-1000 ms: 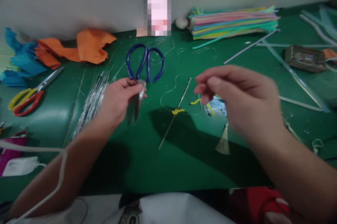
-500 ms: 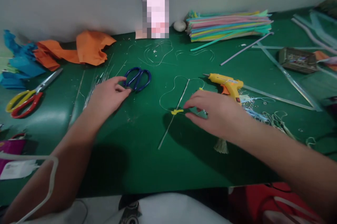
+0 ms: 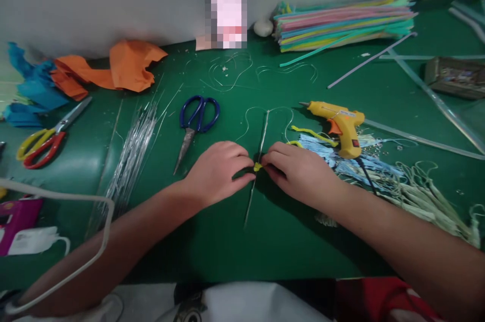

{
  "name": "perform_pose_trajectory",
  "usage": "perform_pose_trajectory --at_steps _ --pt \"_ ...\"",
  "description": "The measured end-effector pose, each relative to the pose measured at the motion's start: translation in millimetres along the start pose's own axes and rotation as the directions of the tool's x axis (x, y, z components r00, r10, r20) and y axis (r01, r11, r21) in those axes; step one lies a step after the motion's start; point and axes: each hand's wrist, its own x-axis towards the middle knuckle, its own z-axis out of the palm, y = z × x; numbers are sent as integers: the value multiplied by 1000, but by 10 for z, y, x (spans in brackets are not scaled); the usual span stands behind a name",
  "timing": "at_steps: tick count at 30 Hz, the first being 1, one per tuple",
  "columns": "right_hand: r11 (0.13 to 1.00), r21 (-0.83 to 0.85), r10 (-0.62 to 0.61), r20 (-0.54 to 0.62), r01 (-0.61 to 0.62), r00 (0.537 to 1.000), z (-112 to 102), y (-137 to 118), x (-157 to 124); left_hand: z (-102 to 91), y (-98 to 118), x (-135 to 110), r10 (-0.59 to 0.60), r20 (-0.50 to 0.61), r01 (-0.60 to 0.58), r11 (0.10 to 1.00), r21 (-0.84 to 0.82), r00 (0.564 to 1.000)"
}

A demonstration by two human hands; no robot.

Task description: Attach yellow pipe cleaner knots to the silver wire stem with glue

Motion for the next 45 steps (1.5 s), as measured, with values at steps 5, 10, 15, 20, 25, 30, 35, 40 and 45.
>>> perform_pose_trajectory --at_steps 5,10,15,20,25,30,35,40,45 --pt "993 115 -5 8 5 1000 -9 37 -17 63 -4 18 -56 12 56 998 -41 998" --pt "982 184 34 33 -39 999 -24 45 -9 93 -5 53 -132 3 132 985 -112 991" --pt "968 235 72 58 -83 996 -29 39 8 92 -4 107 -284 1 275 930 -242 959" --pt "965 243 80 78 -97 994 -41 31 22 84 33 130 -354 27 348 898 -268 935" --pt "966 229 99 87 -117 991 -64 16 21 74 61 117 -353 32 348 898 -269 935" --pt "965 229 107 84 -124 991 -52 14 15 77 63 116 -339 12 330 904 -272 941" --pt "965 243 90 39 -97 995 -46 7 12 99 68 127 -336 0 327 914 -240 942" --pt "963 266 43 42 -53 998 -62 17 -9 114 58 137 -336 -16 323 918 -228 942" --pt "956 285 58 42 -68 997 -49 53 -23 114 16 77 -269 -34 253 935 -247 963"
